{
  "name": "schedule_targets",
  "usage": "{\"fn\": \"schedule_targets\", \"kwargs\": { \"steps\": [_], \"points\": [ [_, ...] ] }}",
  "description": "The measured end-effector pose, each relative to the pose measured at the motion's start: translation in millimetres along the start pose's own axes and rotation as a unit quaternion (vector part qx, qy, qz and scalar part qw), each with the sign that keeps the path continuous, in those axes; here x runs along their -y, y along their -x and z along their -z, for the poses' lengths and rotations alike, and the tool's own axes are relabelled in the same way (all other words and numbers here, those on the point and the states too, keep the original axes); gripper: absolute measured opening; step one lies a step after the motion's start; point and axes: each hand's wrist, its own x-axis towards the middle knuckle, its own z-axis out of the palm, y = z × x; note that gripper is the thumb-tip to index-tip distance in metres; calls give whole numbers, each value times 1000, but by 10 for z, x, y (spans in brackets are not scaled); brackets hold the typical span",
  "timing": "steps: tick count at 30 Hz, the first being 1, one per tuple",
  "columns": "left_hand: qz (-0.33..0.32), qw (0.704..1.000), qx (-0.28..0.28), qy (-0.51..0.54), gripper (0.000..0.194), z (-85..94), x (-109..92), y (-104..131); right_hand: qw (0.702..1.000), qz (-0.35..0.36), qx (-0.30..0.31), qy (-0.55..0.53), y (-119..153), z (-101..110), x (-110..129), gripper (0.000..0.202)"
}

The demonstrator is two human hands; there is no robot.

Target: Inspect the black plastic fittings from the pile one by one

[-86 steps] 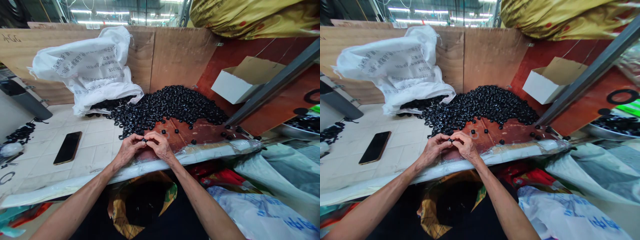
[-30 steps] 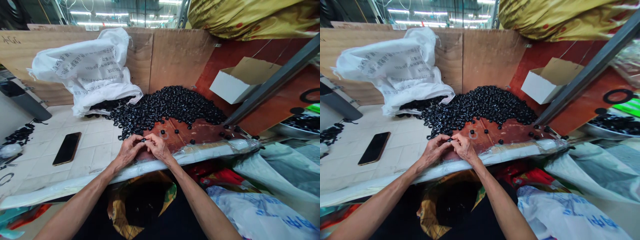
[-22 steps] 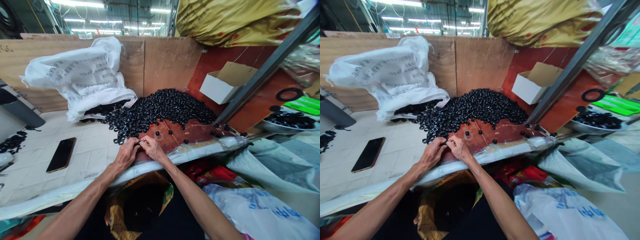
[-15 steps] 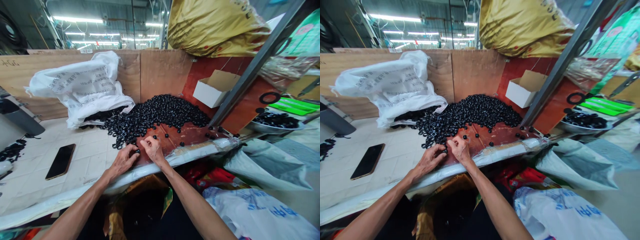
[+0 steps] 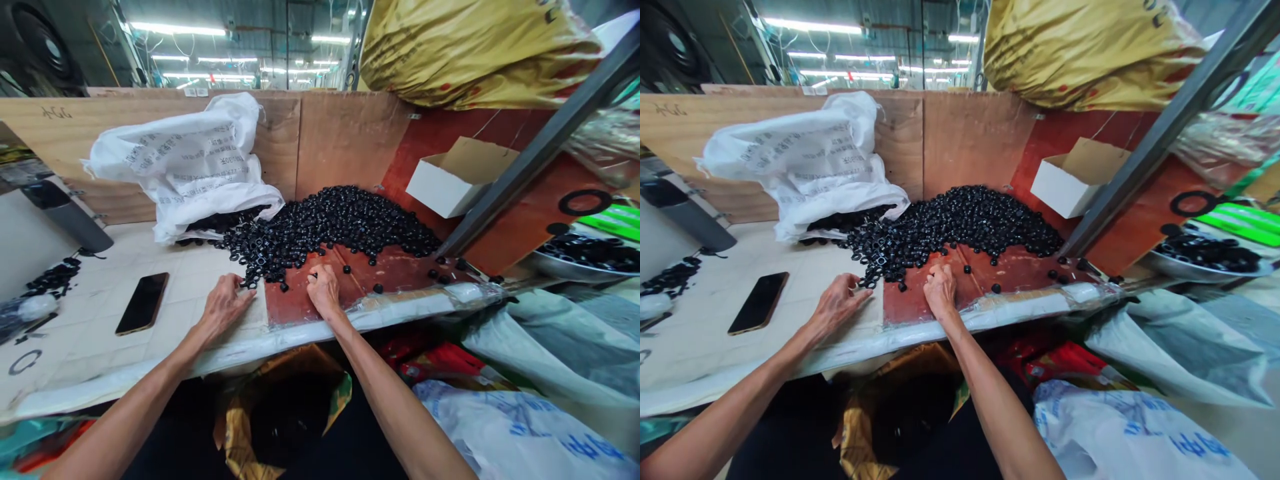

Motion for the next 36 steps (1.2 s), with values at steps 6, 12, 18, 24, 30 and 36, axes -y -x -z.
{"fn": "schedule_targets", "kwargs": {
  "steps": [6, 12, 18, 24, 30, 36],
  "points": [
    [-74, 997, 38, -5, 25, -299, 187, -209, 985, 82, 68, -139, 51, 48, 163, 3],
    [-92, 992, 64, 64, 20, -410, 100, -169, 939, 89, 213, -254, 130, 137, 318, 9],
    [-57, 985, 100, 128, 27, -326, 27, -55, 946, 101, 199, -237, 102, 136, 305, 9],
    [-90, 969, 137, 186, 31, -357, -88, -13, 925, 57, 202, -317, 123, 133, 292, 11],
    [-102, 956, 169, 217, 28, -343, -157, -9, 914, 127, 211, -321, 117, 223, 354, 26],
    [-126, 948, 206, 209, 30, -279, -235, -74, 918, 131, 193, -322, 126, 265, 402, 15]
  ]
}}
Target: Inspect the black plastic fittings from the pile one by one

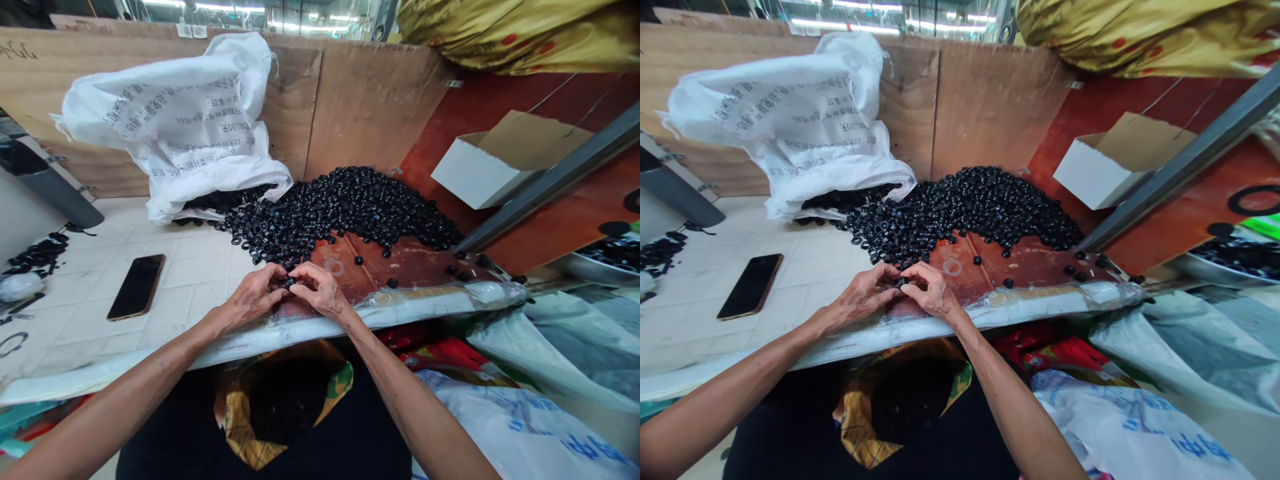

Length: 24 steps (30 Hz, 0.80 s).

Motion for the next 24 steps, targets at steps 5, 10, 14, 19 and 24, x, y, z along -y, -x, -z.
{"fn": "schedule_targets", "kwargs": {
  "steps": [5, 10, 14, 19, 24],
  "points": [
    [40, 994, -49, 89, 28, -81, -87, -37, 997, -42, -53, -34, 13, -8, -8, 17],
    [137, 945, -78, 287, 39, -235, -163, -56, 987, -105, -71, -97, 33, -8, -47, 24],
    [140, 932, -78, 324, 41, -232, -191, -48, 988, -98, -77, -91, 35, -12, -34, 24],
    [140, 915, -108, 362, 42, -216, -187, -49, 989, -93, -78, -86, 37, -10, -24, 22],
    [126, 914, -107, 371, 40, -244, -149, -54, 994, -72, -63, -54, 37, -8, -2, 19]
  ]
}}
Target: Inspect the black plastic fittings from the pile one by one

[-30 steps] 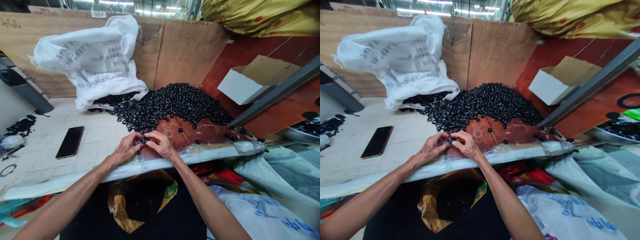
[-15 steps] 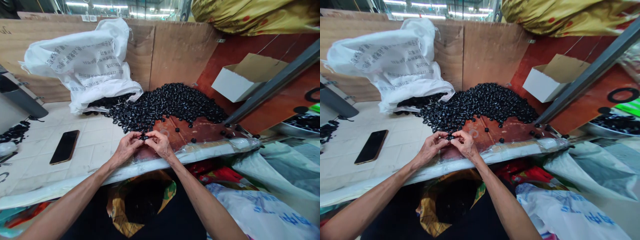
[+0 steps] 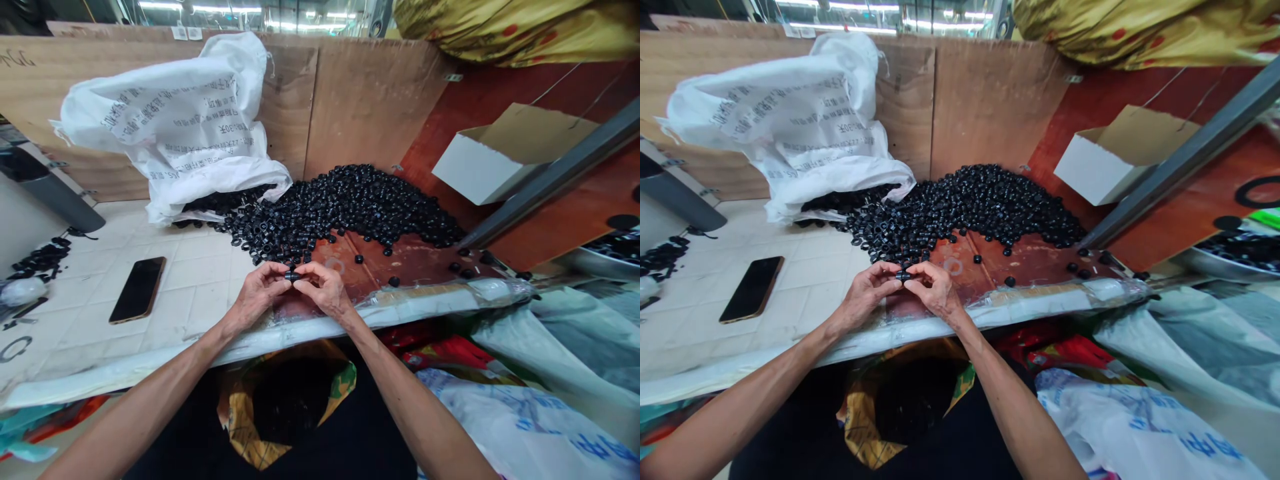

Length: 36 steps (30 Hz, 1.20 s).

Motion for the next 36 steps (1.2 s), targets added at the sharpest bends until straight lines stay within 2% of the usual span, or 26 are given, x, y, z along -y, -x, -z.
{"fn": "schedule_targets", "kwargs": {
  "steps": [3, 9, 13, 15, 20, 27, 36],
  "points": [
    [-21, 999, 4, -23, 37, 7, 23, 0, 999, 26, 11, 31, 4, -7, 16, 15],
    [-40, 997, 4, -60, 36, 0, 17, 22, 996, 6, 23, 85, 6, -29, 7, 15],
    [-42, 998, -1, -54, 36, -5, 21, 21, 988, 58, 17, 143, 6, -57, 43, 23],
    [-39, 998, -1, -46, 37, -7, 27, 18, 990, 65, 11, 128, 12, -71, 47, 18],
    [-26, 999, 6, -40, 36, -17, 46, 12, 997, 26, 19, 69, 19, -60, 3, 10],
    [-2, 999, -9, -33, 38, -3, 68, -12, 988, 141, 12, 65, -13, -8, 48, 7],
    [0, 999, 1, -41, 35, -20, 66, -14, 994, 100, -10, 40, -14, -10, 11, 7]
  ]
}}
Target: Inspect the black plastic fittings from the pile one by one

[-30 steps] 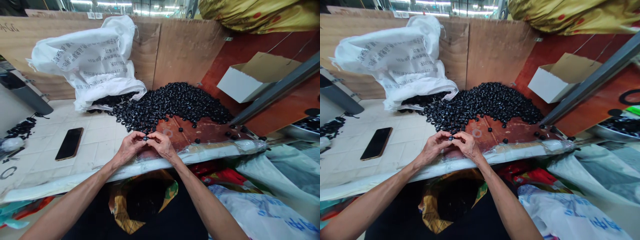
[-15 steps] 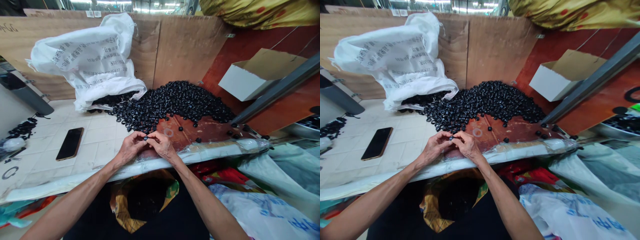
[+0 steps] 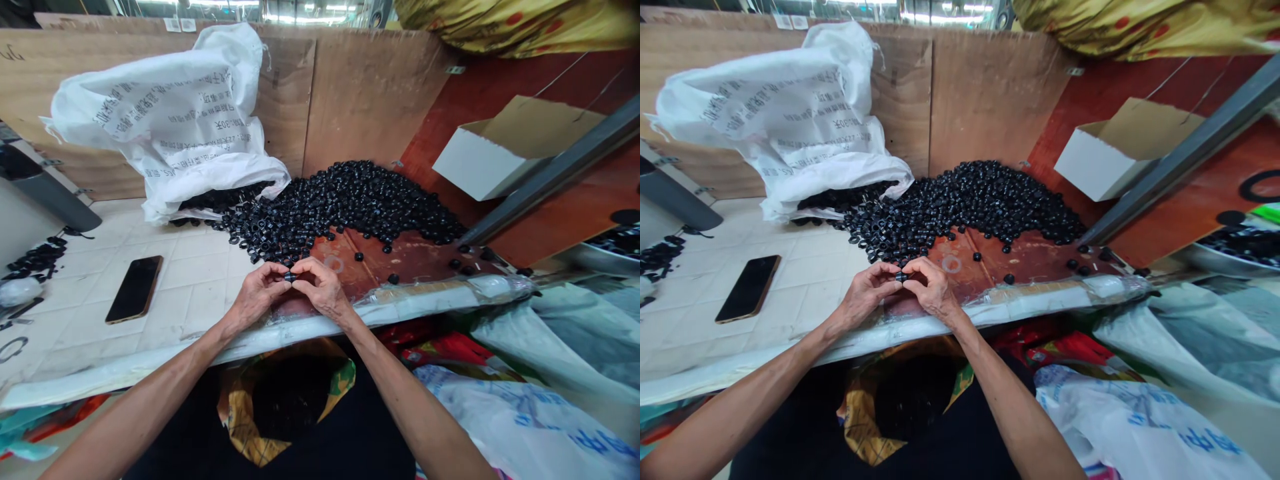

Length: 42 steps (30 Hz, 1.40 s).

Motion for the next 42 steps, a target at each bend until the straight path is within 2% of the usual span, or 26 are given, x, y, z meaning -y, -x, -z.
{"fn": "schedule_targets", "kwargs": {
  "steps": [6, 13, 19, 22, 26, 30, 34, 35, 38, 39, 42],
  "points": [
    [-27, 1000, 10, 1, 34, -16, -24, 16, 998, -66, -8, -12, 41, -55, -57, 22],
    [-91, 990, 17, -110, 25, -11, -15, 27, 996, -43, 6, 76, 27, -53, 17, 19],
    [-47, 998, -16, -36, 35, 9, -21, 8, 997, -48, 48, 43, 46, -8, 66, 21],
    [-46, 998, -15, -37, 36, 16, -22, 13, 994, -54, 56, 71, 48, -5, 56, 19],
    [-53, 996, 3, -70, 36, -1, -14, 20, 984, -57, 52, 158, 26, -8, 49, 41],
    [-59, 994, -8, -91, 41, -28, -20, 2, 989, -72, 15, 129, 21, 15, 58, 30],
    [-84, 989, -38, -114, 44, -31, -31, -25, 993, -29, 43, 104, 29, 55, 74, 25],
    [-90, 987, -41, -131, 43, -27, -28, -31, 992, -24, 52, 112, 28, 59, 74, 29],
    [-119, 976, -24, -180, 36, -19, -5, -44, 985, -43, 65, 154, 20, 58, 61, 60],
    [-133, 973, -19, -187, 33, -20, 3, -47, 983, -53, 65, 164, 19, 56, 53, 64],
    [-172, 967, -17, -189, 32, -23, 19, -65, 987, -75, 36, 141, 20, 65, 30, 39]
  ]
}}
